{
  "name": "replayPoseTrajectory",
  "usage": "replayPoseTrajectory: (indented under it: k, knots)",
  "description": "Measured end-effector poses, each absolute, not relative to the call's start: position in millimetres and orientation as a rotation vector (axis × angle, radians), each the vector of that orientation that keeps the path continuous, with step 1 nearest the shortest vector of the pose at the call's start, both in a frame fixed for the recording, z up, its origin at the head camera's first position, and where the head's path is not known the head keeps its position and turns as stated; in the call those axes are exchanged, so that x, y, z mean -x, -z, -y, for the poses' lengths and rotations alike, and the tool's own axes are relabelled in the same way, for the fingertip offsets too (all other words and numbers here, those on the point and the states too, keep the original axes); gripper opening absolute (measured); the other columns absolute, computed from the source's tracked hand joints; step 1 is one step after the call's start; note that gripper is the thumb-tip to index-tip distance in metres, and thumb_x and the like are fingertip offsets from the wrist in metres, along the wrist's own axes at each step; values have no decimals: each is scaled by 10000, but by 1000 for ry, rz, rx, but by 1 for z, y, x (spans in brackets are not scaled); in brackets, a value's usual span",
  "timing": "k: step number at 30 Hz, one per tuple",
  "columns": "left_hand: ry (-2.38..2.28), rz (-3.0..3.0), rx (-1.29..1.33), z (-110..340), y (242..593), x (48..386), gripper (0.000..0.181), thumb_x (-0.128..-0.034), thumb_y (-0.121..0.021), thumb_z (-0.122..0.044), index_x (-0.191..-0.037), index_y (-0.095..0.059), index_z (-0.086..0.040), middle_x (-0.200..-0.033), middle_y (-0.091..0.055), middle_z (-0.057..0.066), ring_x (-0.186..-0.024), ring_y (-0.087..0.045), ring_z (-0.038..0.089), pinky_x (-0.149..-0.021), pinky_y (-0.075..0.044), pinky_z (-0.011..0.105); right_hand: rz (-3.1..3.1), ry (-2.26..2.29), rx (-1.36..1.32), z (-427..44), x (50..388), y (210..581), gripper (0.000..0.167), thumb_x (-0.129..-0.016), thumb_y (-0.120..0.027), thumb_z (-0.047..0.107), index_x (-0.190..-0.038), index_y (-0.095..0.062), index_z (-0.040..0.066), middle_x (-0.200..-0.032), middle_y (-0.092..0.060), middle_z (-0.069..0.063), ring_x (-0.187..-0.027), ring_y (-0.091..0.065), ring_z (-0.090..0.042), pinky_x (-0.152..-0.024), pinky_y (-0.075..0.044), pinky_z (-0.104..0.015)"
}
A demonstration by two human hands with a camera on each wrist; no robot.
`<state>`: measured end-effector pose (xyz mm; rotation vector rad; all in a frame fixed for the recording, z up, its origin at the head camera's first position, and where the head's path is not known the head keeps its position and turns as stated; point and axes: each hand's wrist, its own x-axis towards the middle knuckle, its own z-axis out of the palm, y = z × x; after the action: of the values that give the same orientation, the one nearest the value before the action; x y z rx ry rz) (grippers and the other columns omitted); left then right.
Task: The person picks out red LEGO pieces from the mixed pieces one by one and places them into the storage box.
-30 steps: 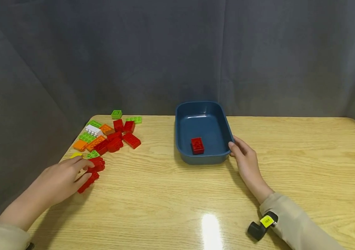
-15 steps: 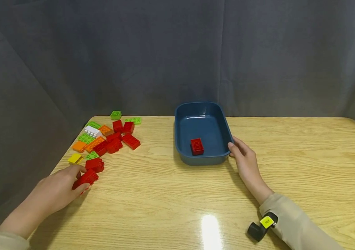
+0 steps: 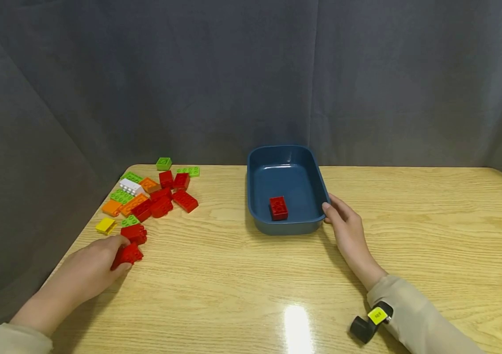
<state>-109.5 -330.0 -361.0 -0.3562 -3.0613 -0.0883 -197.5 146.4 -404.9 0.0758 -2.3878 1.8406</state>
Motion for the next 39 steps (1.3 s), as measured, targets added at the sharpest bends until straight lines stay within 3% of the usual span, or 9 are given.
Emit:
replayPoseTrajectory:
  k: [7, 13, 21, 27, 39]
  knots:
    - [65, 3030, 387, 327, 360, 110, 457, -763, -855, -172, -1095, -617, 33, -931, -686, 121, -791, -653, 268, -686, -539, 461, 2401, -1842, -77, -146, 196, 404, 573, -1038, -466, 436, -1501, -428, 100, -1450, -503, -116, -1031, -563, -117, -965, -433, -308]
    - [23, 2966, 477, 318, 356, 111, 450, -755, -866, -202, -1109, -655, -21, -918, -704, 118, -774, -669, 279, -698, -548, 475, 2396, -1837, -76, -147, 197, 403, 571, -1039, -465, 432, -1499, -430, 94, -1447, -504, -121, -1033, -562, -102, -959, -442, -296]
    - [18, 2916, 568, 305, 353, 113, 451, -749, -872, -226, -1117, -676, -54, -996, -714, 114, -855, -679, 296, -787, -550, 511, 2401, -1844, -68, -147, 197, 404, 564, -1041, -463, 424, -1500, -430, 97, -1457, -495, -112, -1047, -557, -109, -954, -441, -278]
    - [60, 2942, 553, 290, 352, 119, 441, -796, -841, -243, -1161, -671, -64, -1055, -708, 98, -955, -670, 318, -853, -530, 534, 2409, -1834, -68, -147, 197, 404, 572, -1041, -455, 439, -1505, -423, 106, -1461, -491, -115, -1066, -553, -155, -972, -432, -313]
    - [189, 2885, 660, 243, 354, 141, 443, -829, -816, -211, -1216, -654, -70, -1177, -688, 120, -1096, -639, 333, -973, -473, 529, 2395, -1842, -76, -146, 197, 405, 567, -1041, -462, 429, -1499, -431, 95, -1449, -504, -117, -1030, -560, -102, -941, -445, -281]
